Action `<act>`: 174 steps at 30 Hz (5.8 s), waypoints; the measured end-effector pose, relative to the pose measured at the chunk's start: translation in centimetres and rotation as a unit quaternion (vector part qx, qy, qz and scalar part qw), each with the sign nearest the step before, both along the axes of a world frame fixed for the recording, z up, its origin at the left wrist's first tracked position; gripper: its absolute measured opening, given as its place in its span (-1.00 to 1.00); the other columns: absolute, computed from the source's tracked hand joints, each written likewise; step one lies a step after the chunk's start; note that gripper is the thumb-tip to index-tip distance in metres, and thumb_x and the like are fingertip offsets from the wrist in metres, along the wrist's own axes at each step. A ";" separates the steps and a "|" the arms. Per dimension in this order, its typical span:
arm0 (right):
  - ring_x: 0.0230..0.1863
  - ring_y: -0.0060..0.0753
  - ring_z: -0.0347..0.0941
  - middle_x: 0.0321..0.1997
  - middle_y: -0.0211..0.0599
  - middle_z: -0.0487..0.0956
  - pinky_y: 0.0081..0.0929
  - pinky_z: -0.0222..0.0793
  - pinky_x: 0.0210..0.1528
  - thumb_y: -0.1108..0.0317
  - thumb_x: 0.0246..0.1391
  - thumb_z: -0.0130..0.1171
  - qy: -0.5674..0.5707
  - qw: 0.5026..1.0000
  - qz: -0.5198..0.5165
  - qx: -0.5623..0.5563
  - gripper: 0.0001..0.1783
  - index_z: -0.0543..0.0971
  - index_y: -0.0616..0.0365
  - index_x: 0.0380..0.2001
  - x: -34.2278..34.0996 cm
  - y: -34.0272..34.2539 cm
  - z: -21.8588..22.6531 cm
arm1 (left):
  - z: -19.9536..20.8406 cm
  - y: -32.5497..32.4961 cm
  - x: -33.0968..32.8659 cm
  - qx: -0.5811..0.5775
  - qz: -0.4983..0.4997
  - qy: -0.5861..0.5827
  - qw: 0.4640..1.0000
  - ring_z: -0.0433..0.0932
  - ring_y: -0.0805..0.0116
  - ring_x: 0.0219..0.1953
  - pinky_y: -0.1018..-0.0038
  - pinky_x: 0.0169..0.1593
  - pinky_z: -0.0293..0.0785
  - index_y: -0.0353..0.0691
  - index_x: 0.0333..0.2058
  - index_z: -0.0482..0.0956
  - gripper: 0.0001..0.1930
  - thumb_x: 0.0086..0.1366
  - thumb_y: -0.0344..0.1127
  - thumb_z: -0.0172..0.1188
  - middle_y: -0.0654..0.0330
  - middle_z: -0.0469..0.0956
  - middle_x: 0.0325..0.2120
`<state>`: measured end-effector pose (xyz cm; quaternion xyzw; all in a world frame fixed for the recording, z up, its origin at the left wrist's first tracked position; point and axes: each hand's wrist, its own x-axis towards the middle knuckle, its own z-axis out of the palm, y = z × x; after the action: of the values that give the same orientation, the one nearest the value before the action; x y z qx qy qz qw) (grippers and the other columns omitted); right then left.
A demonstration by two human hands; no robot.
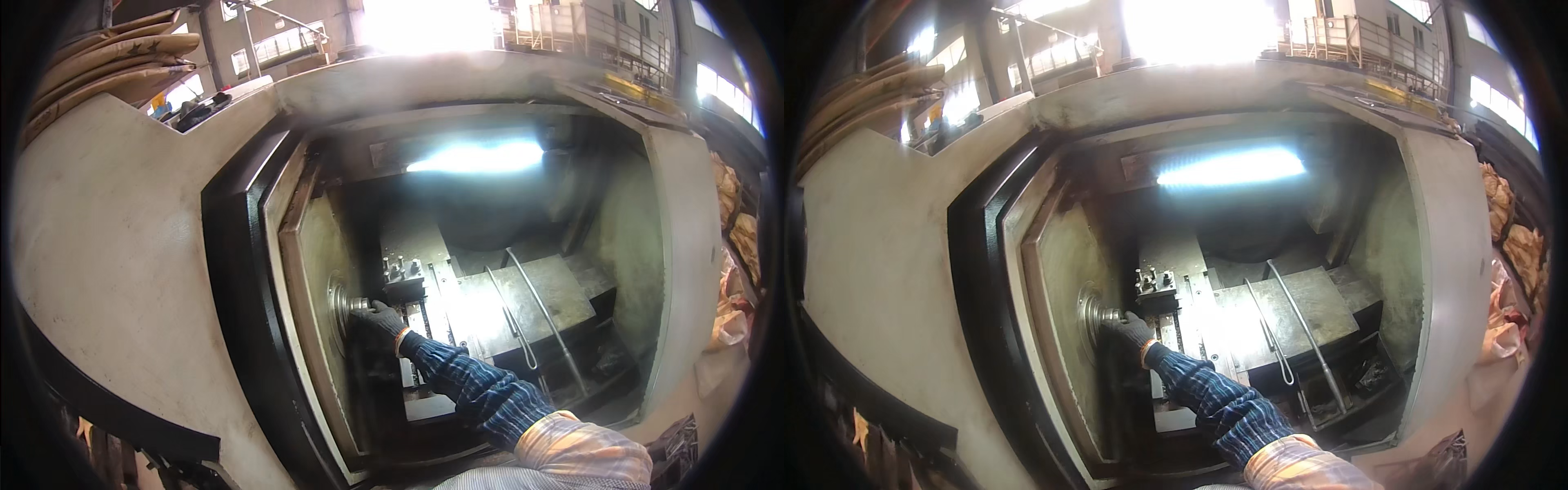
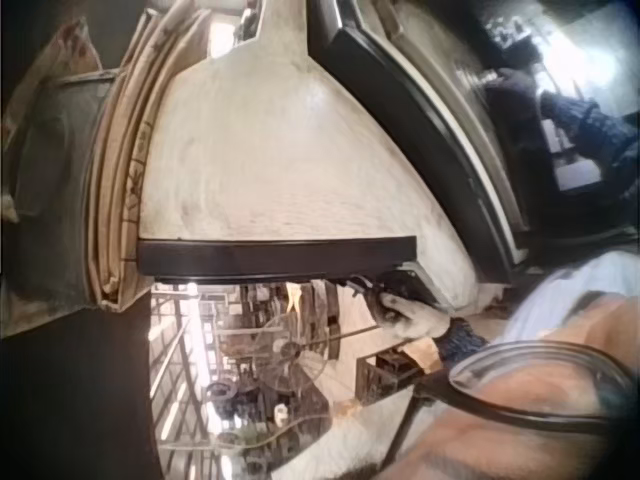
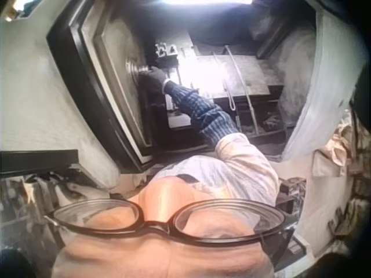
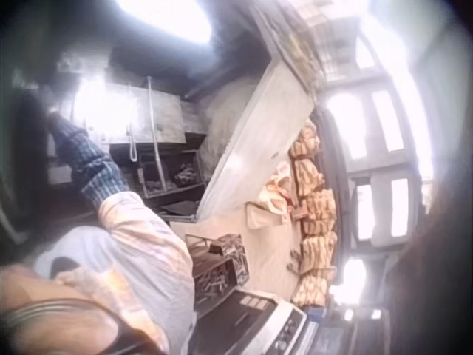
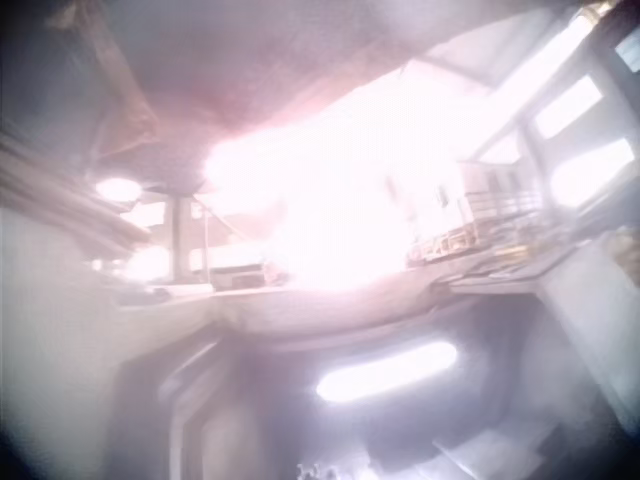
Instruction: The person operates a metal turning machine, repeatedly inserting metal rods into the chuck, starting the machine, and removing finished rods. The person places the finished rods into a nearby bin.
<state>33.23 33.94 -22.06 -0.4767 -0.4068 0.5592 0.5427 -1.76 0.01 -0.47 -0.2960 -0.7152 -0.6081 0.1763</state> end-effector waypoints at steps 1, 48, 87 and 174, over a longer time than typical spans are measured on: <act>-0.05 -0.24 0.64 -0.04 -0.22 0.71 -0.36 0.46 0.13 0.15 0.32 0.16 -0.069 0.994 0.015 0.087 -0.58 0.54 0.10 0.15 1.9 0.9 -2.2 | 1.1 0.9 0.8 0.036 -0.042 0.047 0.997 0.64 0.12 -0.19 0.33 -0.10 0.58 -0.50 0.01 0.61 -0.60 0.49 -0.18 0.22 -0.15 0.67 -0.15; -0.06 0.25 0.62 -0.12 0.03 0.68 0.04 0.54 -0.04 0.23 0.30 0.05 -0.305 0.418 -0.629 -0.580 -0.69 0.62 0.12 -0.02 16.4 -94.6 -13.6 | 2.9 -11.7 31.8 0.139 -0.727 0.311 0.597 0.65 0.00 -0.07 0.23 0.08 0.57 -0.43 -0.02 0.69 -0.64 0.55 -0.19 0.13 -0.13 0.68 -0.08; -0.29 -0.47 0.58 -0.29 -0.30 0.64 -0.47 0.53 -0.23 0.50 -0.01 0.47 -0.280 -0.135 -0.893 -0.326 -0.71 0.67 0.22 -0.17 -47.8 -106.4 11.0 | -12.7 -92.0 0.5 0.302 -0.789 0.311 -0.436 0.68 0.16 -0.05 0.26 -0.08 0.63 -0.22 0.17 0.55 -0.58 0.36 -0.28 0.18 0.04 0.63 0.01; -0.10 -0.51 0.56 -0.05 -0.36 0.62 -0.49 0.55 -0.11 0.55 0.24 0.21 -0.179 0.825 -0.533 0.059 -0.61 0.55 0.22 0.14 2.8 -80.7 15.6 | -0.4 -26.7 37.3 0.074 -0.993 0.057 -0.071 0.23 -0.09 0.45 -0.17 0.55 -0.18 -0.17 0.09 0.52 -0.68 0.42 -0.28 0.24 0.05 0.48 0.25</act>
<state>36.04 -46.75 -6.41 -0.6778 -0.2115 0.0628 0.7014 35.55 -26.73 -0.84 0.7107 -0.3998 0.1678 0.5540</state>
